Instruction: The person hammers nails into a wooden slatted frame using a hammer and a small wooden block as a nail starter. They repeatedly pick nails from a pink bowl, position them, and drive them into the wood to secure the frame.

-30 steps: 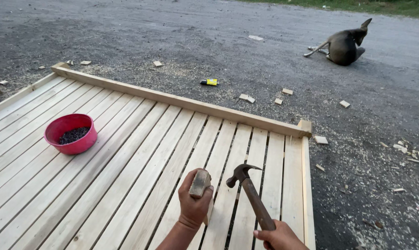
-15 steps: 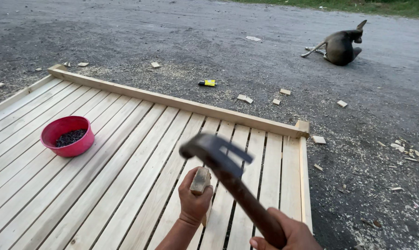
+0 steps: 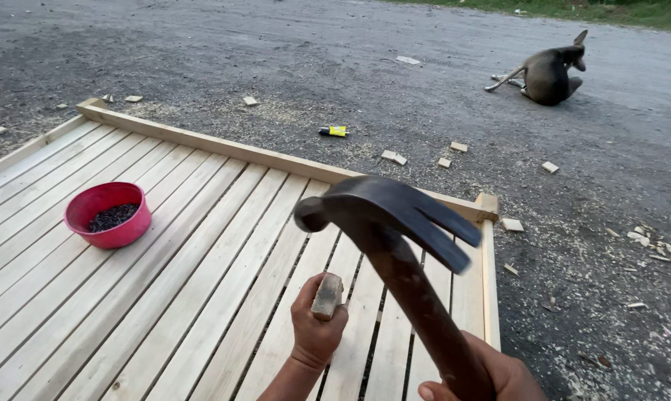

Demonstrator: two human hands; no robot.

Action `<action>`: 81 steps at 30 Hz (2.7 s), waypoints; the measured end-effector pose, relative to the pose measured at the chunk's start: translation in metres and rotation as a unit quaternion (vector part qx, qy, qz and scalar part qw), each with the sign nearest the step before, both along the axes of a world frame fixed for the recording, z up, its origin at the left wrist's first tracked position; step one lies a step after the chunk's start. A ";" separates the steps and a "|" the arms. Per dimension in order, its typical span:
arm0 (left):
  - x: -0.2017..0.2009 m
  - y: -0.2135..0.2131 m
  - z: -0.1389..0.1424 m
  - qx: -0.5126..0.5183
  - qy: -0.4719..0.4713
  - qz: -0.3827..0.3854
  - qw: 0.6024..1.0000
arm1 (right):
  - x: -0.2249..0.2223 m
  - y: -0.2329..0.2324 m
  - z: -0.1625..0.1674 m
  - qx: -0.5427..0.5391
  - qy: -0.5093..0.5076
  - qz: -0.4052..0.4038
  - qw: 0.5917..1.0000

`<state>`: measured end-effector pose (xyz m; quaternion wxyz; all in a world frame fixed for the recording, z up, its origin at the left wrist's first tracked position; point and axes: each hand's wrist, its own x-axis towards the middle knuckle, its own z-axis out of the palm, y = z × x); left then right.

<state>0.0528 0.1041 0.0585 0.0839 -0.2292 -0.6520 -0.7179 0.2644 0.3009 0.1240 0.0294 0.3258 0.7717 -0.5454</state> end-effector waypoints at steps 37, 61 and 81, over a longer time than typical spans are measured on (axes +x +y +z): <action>-0.030 -0.055 -0.163 -0.627 -0.171 0.248 0.719 | -0.058 0.021 -0.005 0.080 -0.182 0.033 0.979; -0.025 -0.028 -0.100 -0.727 -0.274 0.201 0.596 | -0.085 0.109 -0.143 0.145 -0.222 0.112 0.958; -0.024 -0.026 -0.094 -0.731 -0.256 0.221 0.593 | -0.086 0.122 -0.139 0.157 -0.145 0.076 0.974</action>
